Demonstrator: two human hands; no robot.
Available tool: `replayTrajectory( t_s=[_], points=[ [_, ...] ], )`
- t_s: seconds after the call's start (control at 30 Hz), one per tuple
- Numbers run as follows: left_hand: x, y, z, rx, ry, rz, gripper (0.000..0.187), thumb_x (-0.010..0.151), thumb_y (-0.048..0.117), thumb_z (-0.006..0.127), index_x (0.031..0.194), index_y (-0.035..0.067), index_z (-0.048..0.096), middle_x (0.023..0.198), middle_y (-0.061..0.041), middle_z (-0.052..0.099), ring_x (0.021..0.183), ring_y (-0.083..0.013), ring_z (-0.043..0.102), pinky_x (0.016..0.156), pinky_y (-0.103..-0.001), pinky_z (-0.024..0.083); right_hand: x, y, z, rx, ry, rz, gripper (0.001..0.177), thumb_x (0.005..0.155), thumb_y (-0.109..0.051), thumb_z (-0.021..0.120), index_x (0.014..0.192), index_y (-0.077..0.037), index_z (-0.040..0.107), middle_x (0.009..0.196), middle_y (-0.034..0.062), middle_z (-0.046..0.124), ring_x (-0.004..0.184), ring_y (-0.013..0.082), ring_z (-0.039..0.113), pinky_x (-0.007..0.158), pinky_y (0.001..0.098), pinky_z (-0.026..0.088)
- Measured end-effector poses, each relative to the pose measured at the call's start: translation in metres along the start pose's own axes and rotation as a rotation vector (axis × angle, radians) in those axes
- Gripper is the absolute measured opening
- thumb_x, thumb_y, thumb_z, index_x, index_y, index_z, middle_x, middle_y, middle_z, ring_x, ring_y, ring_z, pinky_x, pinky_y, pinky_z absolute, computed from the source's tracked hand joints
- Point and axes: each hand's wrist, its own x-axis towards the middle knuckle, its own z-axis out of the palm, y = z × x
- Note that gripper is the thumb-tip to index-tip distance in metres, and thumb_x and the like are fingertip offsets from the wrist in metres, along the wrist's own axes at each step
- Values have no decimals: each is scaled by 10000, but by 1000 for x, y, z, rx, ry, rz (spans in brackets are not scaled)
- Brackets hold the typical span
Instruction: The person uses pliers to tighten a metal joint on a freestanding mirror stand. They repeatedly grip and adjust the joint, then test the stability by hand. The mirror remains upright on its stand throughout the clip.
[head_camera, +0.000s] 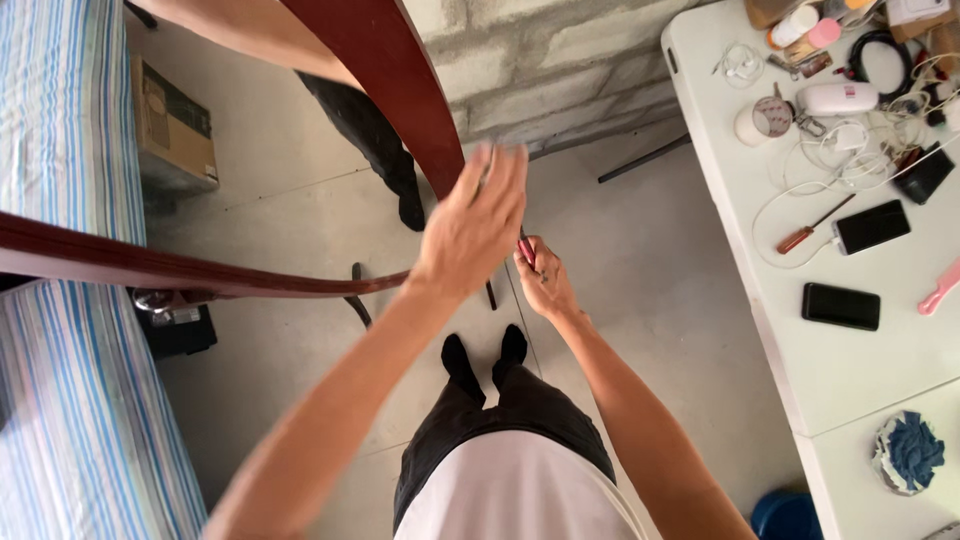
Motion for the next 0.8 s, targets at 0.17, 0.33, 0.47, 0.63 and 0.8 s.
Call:
replayTrajectory(
  t_s=[0.17, 0.33, 0.47, 0.63, 0.8],
  points=[
    [35, -35, -32, 340, -500, 131, 377, 845, 305, 669, 1156, 106, 746, 1398, -121, 602, 1422, -340, 394, 1171, -516, 70, 6, 11, 7, -2, 2, -57, 214, 1048, -272, 498, 1100, -76, 569, 842, 123, 666, 734, 269, 667, 683, 438, 525],
    [31, -29, -31, 362, -444, 66, 430, 855, 345, 578, 1150, 87, 754, 1204, -82, 717, 1243, -278, 523, 1061, -409, 203, 11, 25, 15, -5, 63, -183, 214, 1063, -259, 517, 1130, -57, 541, 844, 132, 645, 741, 294, 643, 677, 460, 508],
    [26, -30, -19, 387, -355, 56, 357, 862, 297, 624, 1118, 95, 769, 1155, -54, 733, 1210, -242, 536, 1064, -376, 225, 17, 32, 21, 97, 55, -182, 223, 1042, -255, 514, 1155, -64, 537, 860, 125, 642, 718, 276, 656, 696, 438, 530],
    [21, -29, -18, 361, -400, 110, 327, 857, 319, 627, 1059, 109, 777, 1155, -39, 731, 1211, -235, 522, 1062, -348, 236, 23, 34, 30, 122, 62, -207, 234, 1048, -256, 513, 1186, -67, 526, 933, 129, 643, 746, 250, 668, 716, 412, 546],
    [19, -28, -18, 373, -352, 79, 335, 839, 316, 637, 1070, 111, 769, 1146, -17, 725, 1213, -226, 515, 1054, -340, 239, 13, 30, 15, 73, 73, -262, 229, 1047, -239, 547, 1150, -38, 584, 994, 125, 665, 792, 233, 682, 715, 399, 552]
  ],
)
